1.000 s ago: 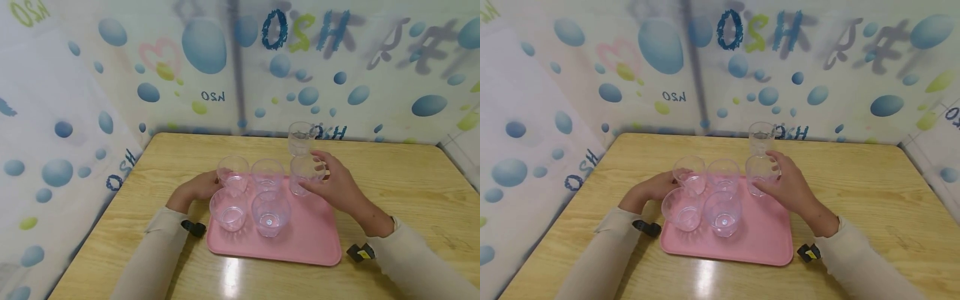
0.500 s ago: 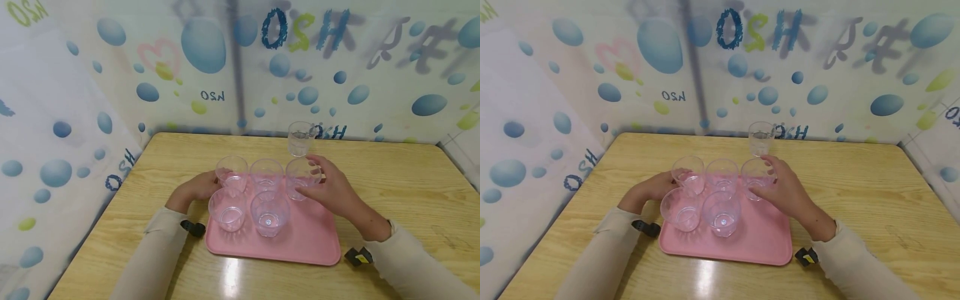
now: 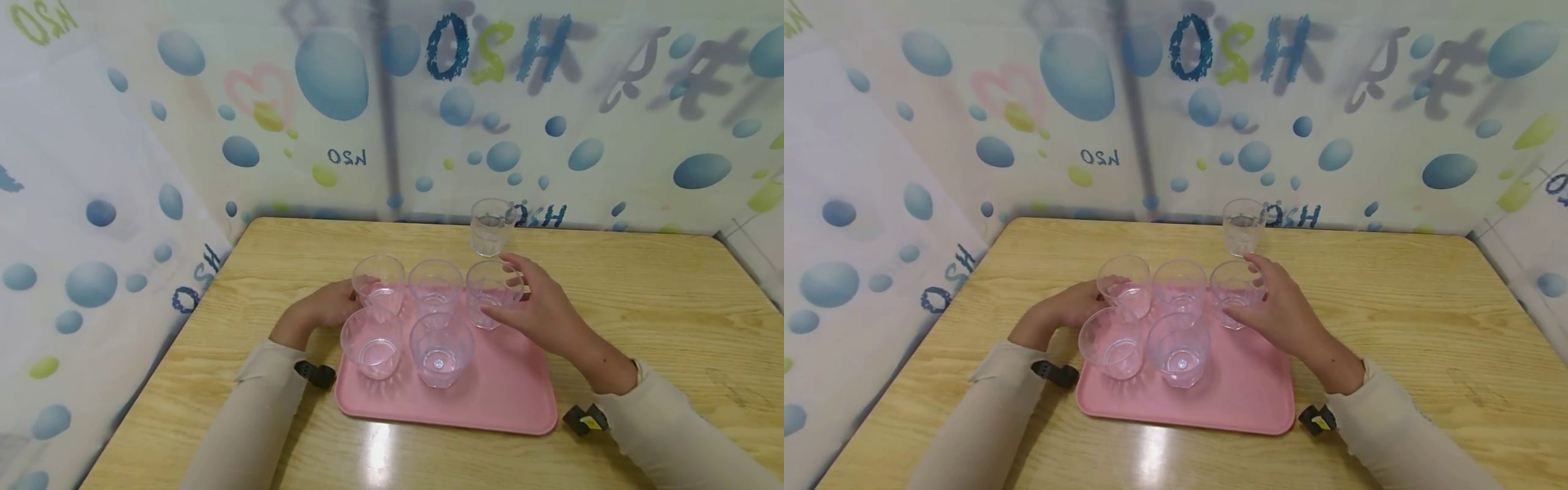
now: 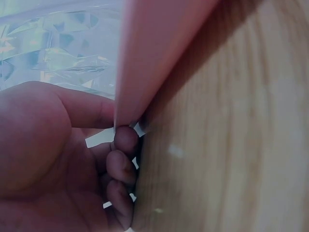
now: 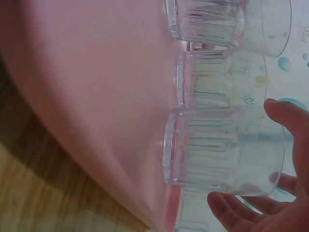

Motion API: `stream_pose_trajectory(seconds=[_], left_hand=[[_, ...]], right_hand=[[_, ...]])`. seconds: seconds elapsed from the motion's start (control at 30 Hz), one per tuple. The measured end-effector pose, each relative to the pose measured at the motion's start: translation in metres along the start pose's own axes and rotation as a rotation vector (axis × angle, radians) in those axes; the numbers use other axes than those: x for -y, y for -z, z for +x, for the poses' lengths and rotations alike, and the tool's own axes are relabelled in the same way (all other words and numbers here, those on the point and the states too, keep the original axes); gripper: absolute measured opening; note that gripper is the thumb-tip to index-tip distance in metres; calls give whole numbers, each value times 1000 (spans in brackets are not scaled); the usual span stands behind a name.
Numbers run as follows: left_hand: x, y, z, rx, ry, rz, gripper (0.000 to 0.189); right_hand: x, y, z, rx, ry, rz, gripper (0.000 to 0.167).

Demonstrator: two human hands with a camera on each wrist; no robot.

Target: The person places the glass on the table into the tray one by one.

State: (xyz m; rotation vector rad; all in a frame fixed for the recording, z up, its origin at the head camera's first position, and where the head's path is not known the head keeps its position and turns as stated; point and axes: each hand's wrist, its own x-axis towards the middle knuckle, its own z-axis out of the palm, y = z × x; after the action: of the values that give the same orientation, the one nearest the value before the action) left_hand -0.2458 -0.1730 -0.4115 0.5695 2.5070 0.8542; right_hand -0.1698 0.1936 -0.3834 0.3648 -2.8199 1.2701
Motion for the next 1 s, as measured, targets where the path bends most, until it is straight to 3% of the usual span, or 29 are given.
stream_pose_trajectory(seconds=[0.3, 0.53, 0.73, 1.0], left_hand=[[2, -1, 0, -3, 14, 2, 58], [1, -1, 0, -13, 6, 8, 58], [2, -2, 1, -13, -17, 5, 55], [1, -2, -1, -21, -9, 31, 56]], right_hand=[[7, 17, 9, 118, -35, -24, 86], [6, 38, 30, 25, -45, -83, 69], [-1, 47, 56, -30, -33, -156, 65], [-12, 46, 85, 39, -101, -288, 79]])
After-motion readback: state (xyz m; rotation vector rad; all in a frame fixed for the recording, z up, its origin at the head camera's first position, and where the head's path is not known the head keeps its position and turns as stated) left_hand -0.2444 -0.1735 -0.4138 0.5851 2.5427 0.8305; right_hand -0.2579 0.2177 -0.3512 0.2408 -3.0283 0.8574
